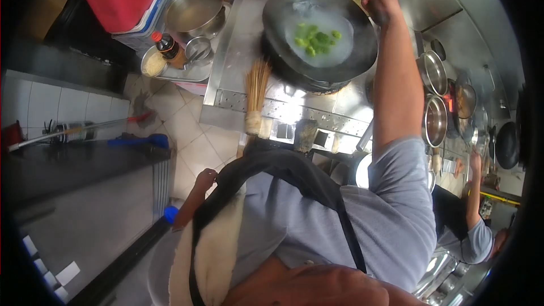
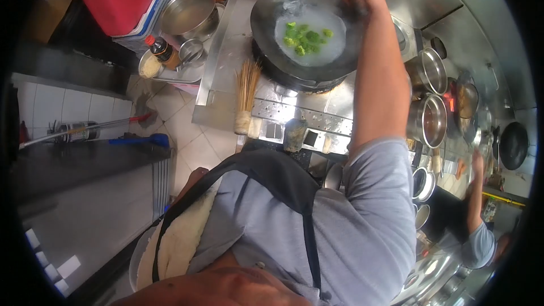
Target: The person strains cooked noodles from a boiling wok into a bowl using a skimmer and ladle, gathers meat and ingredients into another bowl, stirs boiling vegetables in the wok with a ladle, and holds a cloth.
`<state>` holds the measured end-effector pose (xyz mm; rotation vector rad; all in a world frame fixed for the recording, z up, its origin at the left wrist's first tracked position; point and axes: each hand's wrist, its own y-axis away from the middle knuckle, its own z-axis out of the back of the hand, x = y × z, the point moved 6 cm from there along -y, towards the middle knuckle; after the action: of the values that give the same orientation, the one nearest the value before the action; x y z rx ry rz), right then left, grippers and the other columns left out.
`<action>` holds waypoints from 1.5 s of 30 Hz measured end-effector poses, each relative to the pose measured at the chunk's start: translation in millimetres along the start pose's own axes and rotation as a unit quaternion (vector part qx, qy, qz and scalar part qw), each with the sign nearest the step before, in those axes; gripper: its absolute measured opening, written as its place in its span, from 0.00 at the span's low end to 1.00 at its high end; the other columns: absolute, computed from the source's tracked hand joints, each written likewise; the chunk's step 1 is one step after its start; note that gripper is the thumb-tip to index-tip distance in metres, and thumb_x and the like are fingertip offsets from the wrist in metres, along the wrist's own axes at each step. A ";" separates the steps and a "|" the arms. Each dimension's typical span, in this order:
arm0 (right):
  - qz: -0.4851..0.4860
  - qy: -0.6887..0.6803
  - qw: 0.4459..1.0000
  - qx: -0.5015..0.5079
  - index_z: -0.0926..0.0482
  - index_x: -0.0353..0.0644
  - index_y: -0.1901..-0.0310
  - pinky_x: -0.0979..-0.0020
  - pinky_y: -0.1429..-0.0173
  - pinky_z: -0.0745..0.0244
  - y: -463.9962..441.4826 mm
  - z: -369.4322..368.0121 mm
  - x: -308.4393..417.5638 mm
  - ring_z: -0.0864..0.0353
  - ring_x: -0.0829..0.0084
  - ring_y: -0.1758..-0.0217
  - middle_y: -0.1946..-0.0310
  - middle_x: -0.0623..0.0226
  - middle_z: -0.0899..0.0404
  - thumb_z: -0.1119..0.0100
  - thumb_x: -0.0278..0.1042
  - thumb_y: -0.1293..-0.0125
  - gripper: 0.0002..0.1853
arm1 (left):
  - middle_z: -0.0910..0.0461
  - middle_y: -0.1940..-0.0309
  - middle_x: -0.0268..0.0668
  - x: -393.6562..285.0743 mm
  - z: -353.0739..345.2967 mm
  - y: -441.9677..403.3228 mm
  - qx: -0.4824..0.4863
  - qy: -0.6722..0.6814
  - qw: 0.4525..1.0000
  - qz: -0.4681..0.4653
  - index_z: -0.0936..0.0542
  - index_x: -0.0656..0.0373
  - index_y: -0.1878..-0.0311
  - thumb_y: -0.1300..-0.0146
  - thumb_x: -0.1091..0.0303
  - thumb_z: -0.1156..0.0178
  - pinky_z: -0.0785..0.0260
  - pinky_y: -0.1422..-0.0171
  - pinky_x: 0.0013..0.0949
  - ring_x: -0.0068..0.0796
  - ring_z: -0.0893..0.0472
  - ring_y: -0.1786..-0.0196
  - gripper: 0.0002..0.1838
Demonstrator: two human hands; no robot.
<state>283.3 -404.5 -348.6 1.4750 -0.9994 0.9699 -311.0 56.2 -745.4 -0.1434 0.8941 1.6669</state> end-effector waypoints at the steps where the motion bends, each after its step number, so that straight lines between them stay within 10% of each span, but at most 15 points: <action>1: 0.053 0.327 0.943 -0.044 0.18 0.32 0.59 0.64 0.66 0.21 -7.5 7.0 12.6 0.20 0.68 0.75 0.74 0.58 0.19 0.45 0.38 0.33 0.15 | 0.16 0.55 0.43 -3.6 0.6 2.7 -0.002 0.001 1.000 0.002 0.13 0.49 0.56 0.40 0.69 0.36 0.19 0.52 0.41 0.42 0.14 0.56 0.09; 2: 0.135 0.584 0.781 -0.177 0.16 0.33 0.68 0.52 0.52 0.21 -13.2 6.2 15.9 0.13 0.50 0.58 0.62 0.44 0.14 0.41 0.45 0.37 0.19 | 0.16 0.55 0.44 -5.2 -0.1 2.7 0.004 0.048 0.998 0.044 0.14 0.51 0.56 0.38 0.69 0.36 0.19 0.52 0.42 0.42 0.14 0.57 0.08; 3: 0.106 0.634 0.740 -0.198 0.17 0.30 0.57 0.51 0.46 0.22 -11.1 20.1 2.3 0.16 0.42 0.47 0.58 0.37 0.16 0.39 0.47 0.40 0.23 | 0.16 0.55 0.44 -6.3 0.4 1.6 0.010 0.095 0.992 0.085 0.14 0.52 0.56 0.37 0.69 0.37 0.19 0.53 0.42 0.41 0.13 0.59 0.08; 12: 0.118 0.528 0.823 -0.175 0.32 0.42 0.28 0.55 0.36 0.24 144.9 25.3 -138.7 0.17 0.49 0.40 0.44 0.43 0.18 0.40 0.39 0.37 0.34 | 0.14 0.60 0.46 29.4 -8.4 0.8 0.059 0.119 0.987 0.093 0.14 0.59 0.57 0.35 0.59 0.40 0.21 0.53 0.38 0.34 0.13 0.62 0.14; 16: 0.063 0.425 0.901 -0.048 0.38 0.56 0.24 0.54 0.53 0.20 211.2 -43.3 -191.1 0.13 0.52 0.62 0.65 0.49 0.14 0.40 0.36 0.35 0.37 | 0.14 0.67 0.46 42.7 10.7 -19.4 0.050 0.076 0.988 0.124 0.17 0.64 0.54 0.37 0.57 0.39 0.22 0.54 0.38 0.34 0.13 0.65 0.19; 17: 0.083 0.426 0.901 -0.018 0.39 0.55 0.22 0.68 0.61 0.20 222.5 -62.3 -202.4 0.16 0.74 0.69 0.69 0.59 0.16 0.41 0.29 0.32 0.37 | 0.14 0.67 0.46 42.6 17.4 -23.2 0.054 0.068 0.989 0.119 0.17 0.64 0.54 0.37 0.57 0.39 0.22 0.54 0.38 0.34 0.13 0.65 0.19; 18: 0.068 0.363 0.928 0.046 0.42 0.58 0.22 0.53 0.47 0.21 232.8 -82.2 -210.6 0.13 0.48 0.52 0.55 0.43 0.16 0.40 0.32 0.34 0.39 | 0.14 0.67 0.47 40.1 22.6 -30.3 0.051 0.095 0.988 0.111 0.17 0.65 0.53 0.37 0.57 0.39 0.22 0.54 0.38 0.35 0.13 0.65 0.19; 19: 0.186 0.403 0.894 0.062 0.43 0.59 0.21 0.53 0.41 0.23 241.6 -103.5 -210.9 0.16 0.45 0.46 0.49 0.42 0.17 0.39 0.31 0.34 0.40 | 0.14 0.67 0.47 36.4 27.6 -34.7 0.049 0.122 0.986 0.105 0.18 0.65 0.53 0.37 0.57 0.39 0.22 0.54 0.38 0.35 0.13 0.65 0.20; 21: 0.056 0.426 0.892 0.138 0.43 0.62 0.21 0.58 0.43 0.22 246.3 -136.1 -224.2 0.15 0.51 0.46 0.41 0.46 0.20 0.38 0.28 0.36 0.42 | 0.14 0.66 0.47 13.0 48.0 -39.5 0.035 0.118 0.987 0.101 0.18 0.65 0.52 0.37 0.57 0.39 0.22 0.53 0.37 0.35 0.13 0.65 0.20; 30: 0.157 0.575 0.800 0.069 0.49 0.48 0.20 0.49 0.47 0.19 178.3 -239.4 -399.4 0.16 0.42 0.50 0.48 0.37 0.25 0.48 0.28 0.35 0.41 | 0.16 0.56 0.37 -82.9 98.1 -75.0 0.041 0.382 0.923 -0.003 0.22 0.64 0.42 0.27 0.59 0.41 0.25 0.51 0.30 0.26 0.16 0.55 0.19; 32: 0.015 0.549 0.829 0.100 0.47 0.34 0.22 0.53 0.42 0.21 207.4 -253.5 -337.5 0.18 0.43 0.51 0.43 0.41 0.28 0.47 0.32 0.32 0.39 | 0.17 0.53 0.38 -124.4 115.3 -76.5 0.059 0.418 0.907 -0.003 0.24 0.63 0.39 0.26 0.59 0.42 0.25 0.49 0.31 0.28 0.17 0.51 0.20; 37: 0.200 0.542 0.806 0.127 0.39 0.46 0.23 0.54 0.41 0.22 210.9 -278.4 -372.2 0.17 0.44 0.47 0.42 0.42 0.24 0.45 0.36 0.31 0.34 | 0.20 0.43 0.42 -153.9 109.4 -95.4 0.135 0.539 0.831 0.022 0.29 0.62 0.32 0.26 0.59 0.42 0.26 0.41 0.36 0.33 0.20 0.40 0.25; 40: 0.007 0.397 0.862 0.316 0.28 0.45 0.29 0.57 0.38 0.24 245.8 -256.2 -343.8 0.17 0.49 0.45 0.50 0.45 0.18 0.44 0.40 0.29 0.28 | 0.22 0.39 0.45 -140.1 103.1 -110.7 0.085 0.489 0.868 0.016 0.29 0.63 0.32 0.27 0.60 0.41 0.28 0.34 0.38 0.35 0.22 0.36 0.25; 45: -0.052 0.304 0.887 0.345 0.18 0.43 0.39 0.62 0.36 0.25 305.1 -162.0 -396.1 0.16 0.56 0.43 0.45 0.49 0.17 0.43 0.50 0.27 0.24 | 0.21 0.40 0.47 -132.9 112.7 -118.9 -0.012 0.313 0.947 -0.070 0.27 0.64 0.35 0.29 0.66 0.40 0.30 0.31 0.38 0.38 0.21 0.37 0.22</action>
<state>-141.6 -237.1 -608.7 1.5866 -0.0959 1.6774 -124.4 24.7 -652.2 -0.7683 1.2969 1.5135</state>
